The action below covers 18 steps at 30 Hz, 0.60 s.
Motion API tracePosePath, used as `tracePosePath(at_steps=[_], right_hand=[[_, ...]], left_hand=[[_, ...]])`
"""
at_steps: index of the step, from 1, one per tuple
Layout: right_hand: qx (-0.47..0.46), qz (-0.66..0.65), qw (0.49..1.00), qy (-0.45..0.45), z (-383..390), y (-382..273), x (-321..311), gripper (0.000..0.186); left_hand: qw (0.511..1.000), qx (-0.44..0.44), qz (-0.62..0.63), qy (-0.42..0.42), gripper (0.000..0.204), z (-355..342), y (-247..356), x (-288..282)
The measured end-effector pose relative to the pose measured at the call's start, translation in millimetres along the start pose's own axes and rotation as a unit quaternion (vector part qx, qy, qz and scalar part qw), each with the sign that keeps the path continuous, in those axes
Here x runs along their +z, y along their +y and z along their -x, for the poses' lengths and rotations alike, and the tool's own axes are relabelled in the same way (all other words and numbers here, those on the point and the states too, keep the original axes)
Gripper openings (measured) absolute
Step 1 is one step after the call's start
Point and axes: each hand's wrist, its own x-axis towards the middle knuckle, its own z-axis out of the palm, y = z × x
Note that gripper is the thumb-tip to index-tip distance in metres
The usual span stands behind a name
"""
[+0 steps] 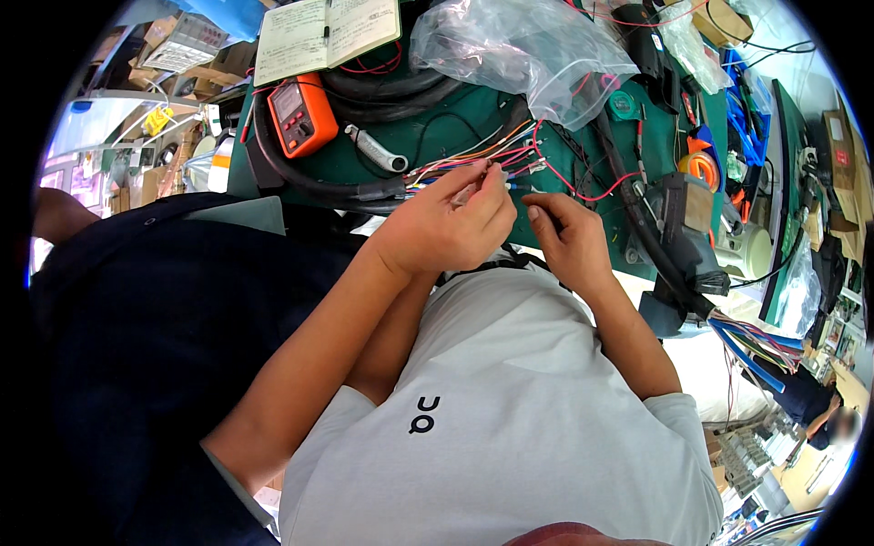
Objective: The person works on internal wiring and components of a black plastic housing, handling wire bundles and using a screwdriver to secure parts while consulting a notebook on the bench.
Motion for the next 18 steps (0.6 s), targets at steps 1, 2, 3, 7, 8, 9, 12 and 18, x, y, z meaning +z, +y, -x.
tracePosePath(at_steps=[1, 2, 3, 7, 8, 9, 12, 18], right_hand=[[-0.001, -0.003, 1.0, 0.0, -0.5, -0.2, 0.1, 0.016], [-0.001, -0.007, 1.0, 0.001, -0.9, -0.6, 0.3, 0.016], [-0.001, -0.011, 1.0, 0.0, -0.6, -1.2, 0.8, 0.017], [0.003, -0.013, 1.0, -0.009, -4.0, -9.8, 0.2, 0.018], [-0.01, -0.012, 1.0, -0.007, -5.0, -10.7, 0.8, 0.019], [-0.021, -0.01, 1.0, -0.002, -6.2, -10.9, 1.2, 0.02], [-0.013, -0.026, 1.0, -0.003, -10.3, -11.3, 2.4, 0.02], [-0.023, -0.016, 1.0, 0.004, -13.9, -14.2, 1.4, 0.022]], left_hand=[[1.0, 0.003, -0.002, 0.001, 0.006, 0.3, 0.0, -0.5], [1.0, 0.014, -0.014, -0.013, 0.011, 1.6, -0.4, -1.1], [0.999, 0.024, -0.025, -0.029, 0.016, 4.3, -0.2, -2.8], [0.996, 0.061, -0.045, -0.053, 0.021, 6.1, -2.5, -7.2], [0.996, 0.054, -0.036, -0.054, 0.021, 5.5, -2.2, -9.7], [0.997, 0.048, -0.027, -0.053, 0.02, 3.7, -1.9, -12.4], [0.997, 0.056, -0.033, -0.043, 0.007, -7.8, -11.6, -28.9], [0.991, -0.089, 0.004, 0.096, 0.002, -13.6, -36.7, -68.6]])
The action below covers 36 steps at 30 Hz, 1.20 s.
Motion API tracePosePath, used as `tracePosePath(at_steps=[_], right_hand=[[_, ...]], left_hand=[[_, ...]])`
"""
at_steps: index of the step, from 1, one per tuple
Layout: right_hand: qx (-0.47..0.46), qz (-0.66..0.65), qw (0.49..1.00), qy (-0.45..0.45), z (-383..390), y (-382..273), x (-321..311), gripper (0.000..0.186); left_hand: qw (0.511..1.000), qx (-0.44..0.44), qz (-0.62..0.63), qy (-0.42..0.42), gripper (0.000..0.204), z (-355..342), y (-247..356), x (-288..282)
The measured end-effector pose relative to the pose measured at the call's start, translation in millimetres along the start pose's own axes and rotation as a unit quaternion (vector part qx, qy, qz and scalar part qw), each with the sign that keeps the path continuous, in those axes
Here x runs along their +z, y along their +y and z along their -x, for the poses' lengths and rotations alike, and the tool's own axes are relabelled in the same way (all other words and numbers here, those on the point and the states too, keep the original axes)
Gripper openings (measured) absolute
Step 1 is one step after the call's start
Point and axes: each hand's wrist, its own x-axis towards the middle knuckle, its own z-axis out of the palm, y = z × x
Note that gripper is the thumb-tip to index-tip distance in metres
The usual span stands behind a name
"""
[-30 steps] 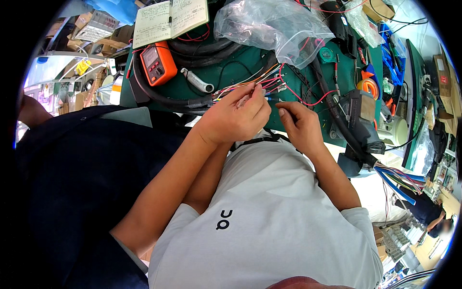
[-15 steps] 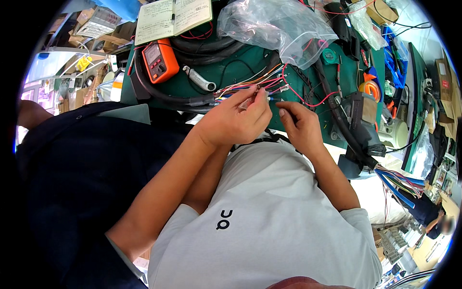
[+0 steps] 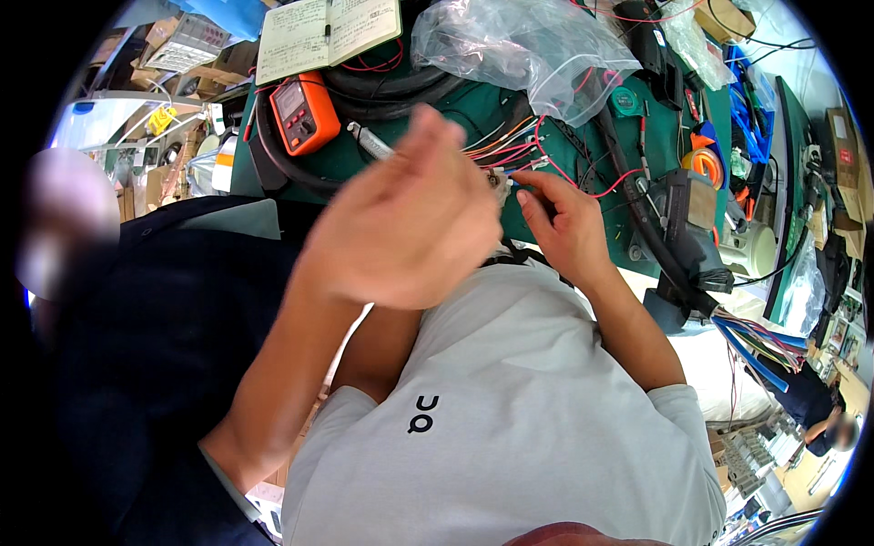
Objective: The person works on internal wiring and components of a black plastic housing, handling wire bundles and using a screwdriver to secure parts while consulting a notebook on the bench.
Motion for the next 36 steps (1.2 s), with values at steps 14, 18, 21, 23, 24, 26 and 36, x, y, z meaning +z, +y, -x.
tracePosePath(at_steps=[14, 18, 21, 23, 24, 26, 36], right_hand=[[0.011, -0.02, 0.999, -0.026, -3.4, 3.6, 6.4, 0.026], [0.001, -0.014, 1.0, -0.027, -6.6, 3.8, 6.6, 0.026], [-0.005, -0.006, 0.999, -0.033, -9.6, 3.9, 6.9, 0.025], [-0.019, -0.013, 0.999, -0.031, -11.2, 8.6, 9.1, 0.025], [-0.032, -0.018, 0.999, -0.031, -14.9, 8.7, 12.4, 0.024], [-0.024, 0.006, 0.999, -0.031, -8.9, 8.4, 9.2, 0.023], [-0.009, -0.017, 0.999, -0.038, -12.1, 23.4, 11.0, 0.014]], left_hand=[[0.699, -0.521, 0.481, -0.093, 0.038, 100.5, 90.7, 132.8], [0.698, -0.52, 0.484, -0.095, 0.037, 99.6, 89.5, 132.0], [0.683, -0.53, 0.492, -0.103, 0.037, 96.6, 88.3, 129.7], [0.668, -0.528, 0.514, -0.104, 0.037, 91.8, 86.3, 126.1], [0.664, -0.528, 0.52, -0.102, 0.038, 90.4, 81.4, 122.6], [0.656, -0.523, 0.54, -0.061, 0.045, 85.9, 87.3, 121.1], [0.664, -0.515, 0.539, -0.06, 0.039, 77.1, 81.7, 99.9]])
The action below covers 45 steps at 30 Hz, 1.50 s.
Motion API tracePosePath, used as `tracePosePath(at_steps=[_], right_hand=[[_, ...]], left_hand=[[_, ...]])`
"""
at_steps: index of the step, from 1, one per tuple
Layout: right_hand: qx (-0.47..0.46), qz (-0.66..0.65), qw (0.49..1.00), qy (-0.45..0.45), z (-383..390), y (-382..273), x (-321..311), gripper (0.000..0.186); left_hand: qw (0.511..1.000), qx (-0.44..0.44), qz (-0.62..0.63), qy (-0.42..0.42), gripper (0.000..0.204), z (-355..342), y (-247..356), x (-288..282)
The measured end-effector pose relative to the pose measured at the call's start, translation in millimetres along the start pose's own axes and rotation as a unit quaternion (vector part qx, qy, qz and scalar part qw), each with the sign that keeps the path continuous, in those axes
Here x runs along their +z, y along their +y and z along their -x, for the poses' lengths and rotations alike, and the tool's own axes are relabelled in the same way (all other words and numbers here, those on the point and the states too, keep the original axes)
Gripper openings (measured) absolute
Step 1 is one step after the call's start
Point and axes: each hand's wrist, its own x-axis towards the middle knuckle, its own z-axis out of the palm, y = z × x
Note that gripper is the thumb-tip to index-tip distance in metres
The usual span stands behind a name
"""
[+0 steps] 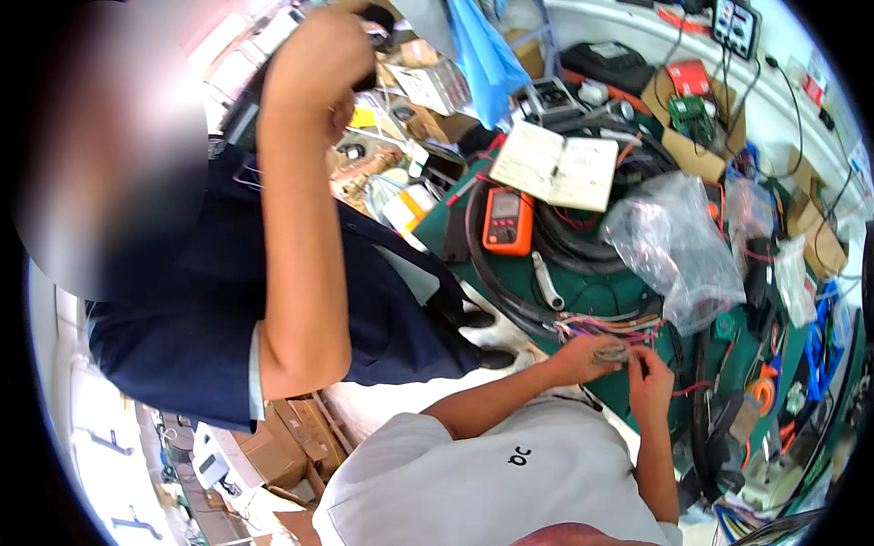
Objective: The person works on internal wiring and components of a black plastic housing, handling wire bundles and using a screwdriver to secure parts while consulting a notebook on the bench.
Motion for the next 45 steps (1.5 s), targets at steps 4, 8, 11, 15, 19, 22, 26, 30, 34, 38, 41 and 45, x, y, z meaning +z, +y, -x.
tracePosePath(at_steps=[4, 8, 11, 15, 19, 22, 26, 30, 34, 38, 41, 45], right_hand=[[0.007, -0.028, 1.0, 0.004, 4.0, -0.3, -2.9, 0.013], [0.011, -0.03, 0.999, 0.0, 2.7, 2.1, -2.9, 0.013], [0.013, -0.034, 0.999, -0.005, 2.9, 4.9, -2.9, 0.013], [0.003, 0.004, 1.0, 0.008, 2.6, 4.3, -6.6, 0.012], [-0.012, 0.042, 0.999, -0.001, -4.4, 6.3, -7.3, 0.016], [-0.002, 0.054, 0.999, -0.002, -6.9, 5.7, -6.6, 0.017], [0.015, 0.047, 0.999, -0.002, 8.0, 17.5, -10.9, 0.018], [0.031, 0.012, 0.999, 0.011, 0.9, 23.4, 5.1, 0.018], [0.018, 0.021, 0.999, 0.018, 0.0, 33.5, 12.3, 0.019], [0.032, 0.037, 0.999, 0.0, 1.3, 39.1, 14.6, 0.021], [0.023, 0.059, 0.998, 0.009, 3.3, 43.3, 17.4, 0.021], [0.002, 0.122, 0.993, 0.004, 7.1, 42.3, 18.2, 0.03]], left_hand=[[0.999, 0.013, -0.032, -0.004, 0.031, -0.1, 0.5, 1.3], [0.997, 0.021, -0.074, -0.002, 0.029, -2.6, 9.4, -3.0], [0.998, 0.003, -0.056, 0.001, 0.03, -2.0, 4.7, 0.3], [0.998, -0.007, -0.058, -0.021, 0.034, -8.3, 1.0, 3.7], [0.99, 0.06, -0.122, 0.017, 0.036, -13.4, -32.4, 9.5], [0.999, 0.027, -0.024, 0.03, 0.035, -14.1, -26.5, 10.1], [1.0, -0.009, -0.012, 0.008, 0.032, -8.4, -24.3, 20.5], [0.999, -0.03, 0.006, -0.01, 0.03, -14.1, -30.5, 8.1], [0.999, -0.041, 0.031, -0.017, 0.031, -11.9, -44.8, 10.8], [0.997, -0.044, 0.056, -0.013, 0.032, -10.1, -56.4, 15.3], [0.999, -0.027, 0.04, -0.007, 0.032, -10.5, -59.7, 18.1], [0.999, 0.029, -0.025, -0.003, 0.036, -15.8, -63.9, 24.6]])
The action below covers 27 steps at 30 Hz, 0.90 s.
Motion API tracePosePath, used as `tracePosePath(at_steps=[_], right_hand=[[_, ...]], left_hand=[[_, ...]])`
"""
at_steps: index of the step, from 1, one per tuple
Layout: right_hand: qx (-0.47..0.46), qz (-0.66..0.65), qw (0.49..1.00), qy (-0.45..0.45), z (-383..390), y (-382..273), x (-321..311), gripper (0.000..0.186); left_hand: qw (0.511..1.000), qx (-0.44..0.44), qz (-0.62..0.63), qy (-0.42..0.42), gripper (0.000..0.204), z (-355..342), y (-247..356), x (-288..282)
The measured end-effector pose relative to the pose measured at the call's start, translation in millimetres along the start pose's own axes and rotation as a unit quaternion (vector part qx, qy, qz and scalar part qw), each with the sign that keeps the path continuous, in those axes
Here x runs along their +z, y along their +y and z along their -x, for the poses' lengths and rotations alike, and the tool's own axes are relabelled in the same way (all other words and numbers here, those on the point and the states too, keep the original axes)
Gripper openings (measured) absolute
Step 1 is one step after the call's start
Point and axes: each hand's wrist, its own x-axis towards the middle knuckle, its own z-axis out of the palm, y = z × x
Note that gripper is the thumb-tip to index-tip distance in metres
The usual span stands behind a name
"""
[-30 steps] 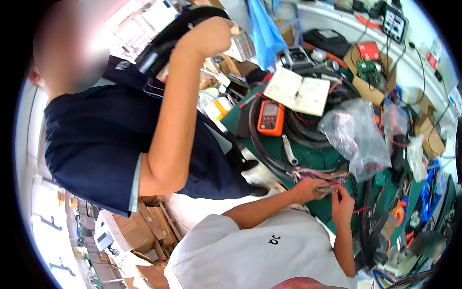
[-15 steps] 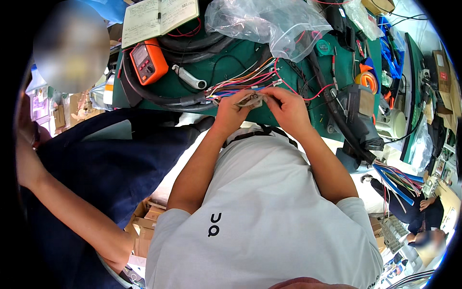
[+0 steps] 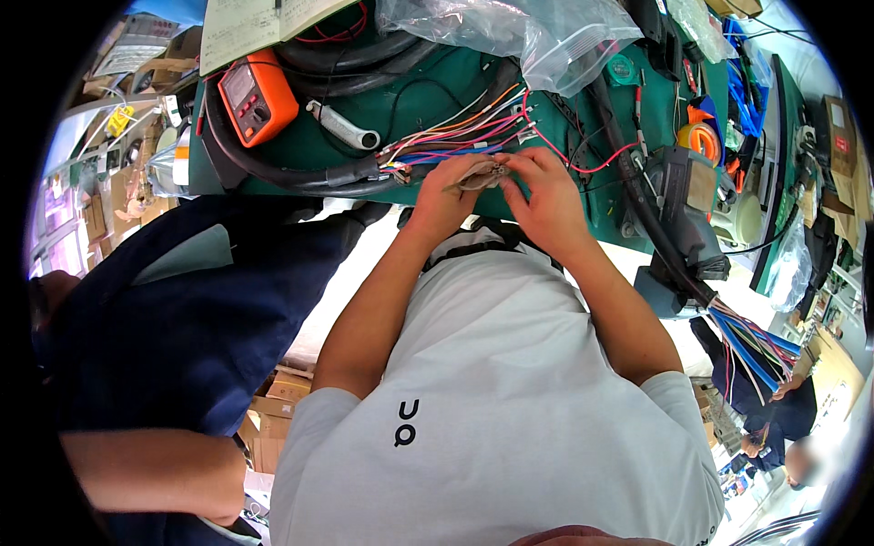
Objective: The person works on internal wiring and components of a black plastic housing, handling wire bundles and using a screwdriver to secure parts while consulting a notebook on the bench.
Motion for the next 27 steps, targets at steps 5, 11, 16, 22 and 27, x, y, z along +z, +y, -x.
tracePosePath(at_steps=[5, 11, 16, 22, 27], right_hand=[[-0.063, 0.02, 0.997, 0.026, 1.4, -17.7, 5.8, 0.051], [-0.031, 0.014, 0.996, 0.083, 0.7, -20.0, 18.6, 0.051], [-0.053, 0.027, 0.993, 0.104, 3.5, -8.1, 22.3, 0.038], [-0.068, 0.033, 0.993, 0.086, 4.7, -5.0, 13.5, 0.028], [-0.07, 0.04, 0.993, 0.084, 5.9, -7.4, 12.2, 0.028]], left_hand=[[0.994, 0.055, -0.093, -0.008, 0.04, -2.2, -4.9, 6.0], [0.991, 0.06, -0.12, -0.012, 0.028, -6.3, -4.1, 13.1], [0.986, 0.071, -0.154, -0.008, 0.029, -3.9, -8.2, 16.4], [0.991, 0.024, -0.125, -0.05, 0.036, 0.2, -3.0, 10.5], [0.991, 0.043, -0.119, -0.045, 0.035, 1.9, -4.1, 10.2]])
